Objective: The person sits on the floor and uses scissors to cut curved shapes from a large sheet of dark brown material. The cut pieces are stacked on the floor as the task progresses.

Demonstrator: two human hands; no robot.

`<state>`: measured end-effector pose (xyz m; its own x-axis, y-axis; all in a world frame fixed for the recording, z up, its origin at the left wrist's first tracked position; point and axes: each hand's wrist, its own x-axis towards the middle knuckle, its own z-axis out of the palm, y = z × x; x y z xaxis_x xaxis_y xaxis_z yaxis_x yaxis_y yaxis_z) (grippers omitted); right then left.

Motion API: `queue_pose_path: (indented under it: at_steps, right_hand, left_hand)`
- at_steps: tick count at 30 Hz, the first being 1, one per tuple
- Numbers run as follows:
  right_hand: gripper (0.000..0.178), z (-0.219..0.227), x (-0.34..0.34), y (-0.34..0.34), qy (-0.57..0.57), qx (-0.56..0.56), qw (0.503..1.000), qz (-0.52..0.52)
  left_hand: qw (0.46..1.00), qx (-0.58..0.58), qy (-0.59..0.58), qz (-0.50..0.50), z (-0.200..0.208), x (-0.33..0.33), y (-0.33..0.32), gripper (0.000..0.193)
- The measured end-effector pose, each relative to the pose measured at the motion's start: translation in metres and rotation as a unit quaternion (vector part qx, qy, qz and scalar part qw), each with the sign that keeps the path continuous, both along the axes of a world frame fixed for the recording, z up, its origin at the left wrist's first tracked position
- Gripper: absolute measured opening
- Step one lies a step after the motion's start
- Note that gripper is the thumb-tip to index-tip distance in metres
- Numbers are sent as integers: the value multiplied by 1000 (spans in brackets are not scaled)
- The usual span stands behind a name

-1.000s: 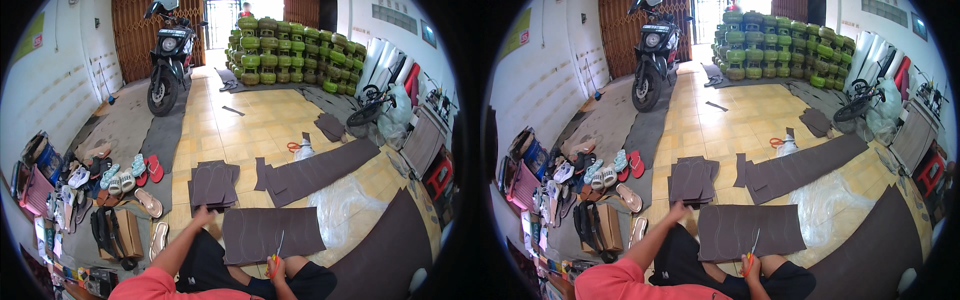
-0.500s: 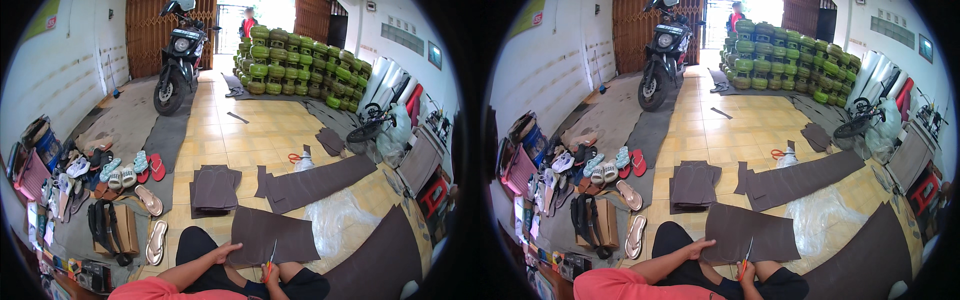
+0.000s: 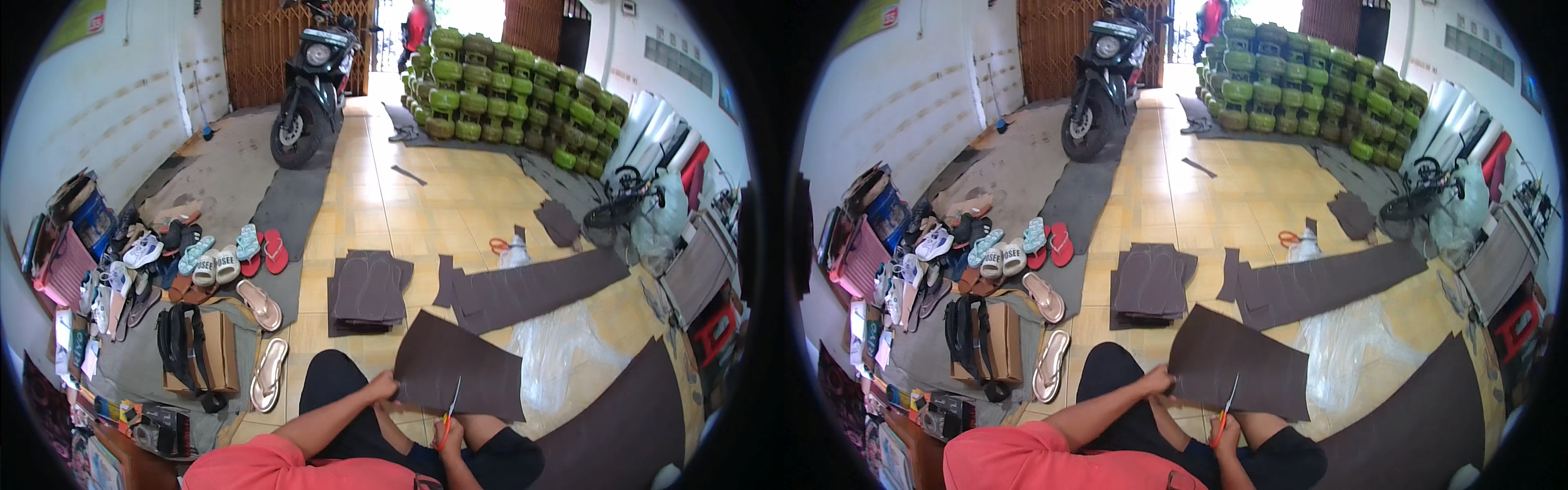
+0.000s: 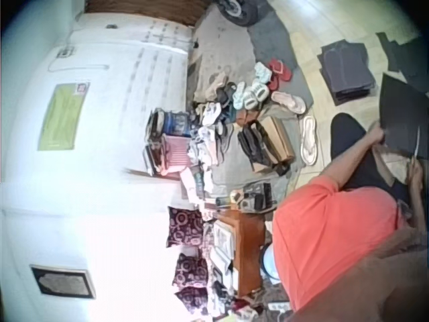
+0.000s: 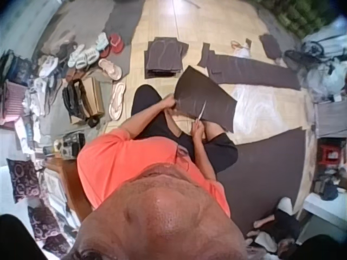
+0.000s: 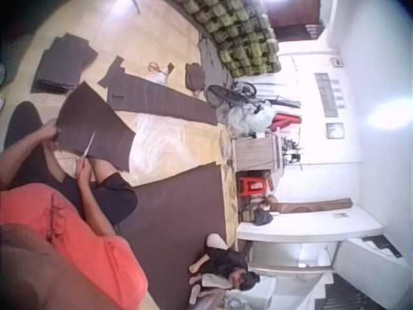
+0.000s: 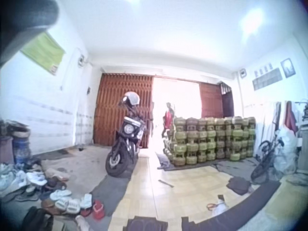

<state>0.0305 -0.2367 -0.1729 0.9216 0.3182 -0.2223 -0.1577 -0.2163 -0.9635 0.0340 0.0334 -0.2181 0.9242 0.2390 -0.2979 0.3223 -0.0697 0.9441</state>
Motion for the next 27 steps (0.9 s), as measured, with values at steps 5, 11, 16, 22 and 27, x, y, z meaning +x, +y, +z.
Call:
queue_pose_path:
  at_steps: [5,11,16,22,27]
  right_hand:
    - [17,41,-24,9,179,146,970,-69]
    - [25,80,-50,43,370,184,910,30]
    - [26,94,-55,49,394,94,909,95]
    - [28,78,-42,73,363,92,926,49]
    - [27,64,-41,84,351,142,925,15]
  left_hand:
    - [991,-39,108,68,92,10,16,22]
    - [988,-93,23,121,116,8,37,20]
    - [990,-84,4,116,121,11,39,21]
    - [987,-116,20,113,124,3,33,23]
    - [986,-118,21,115,122,-4,24,24]
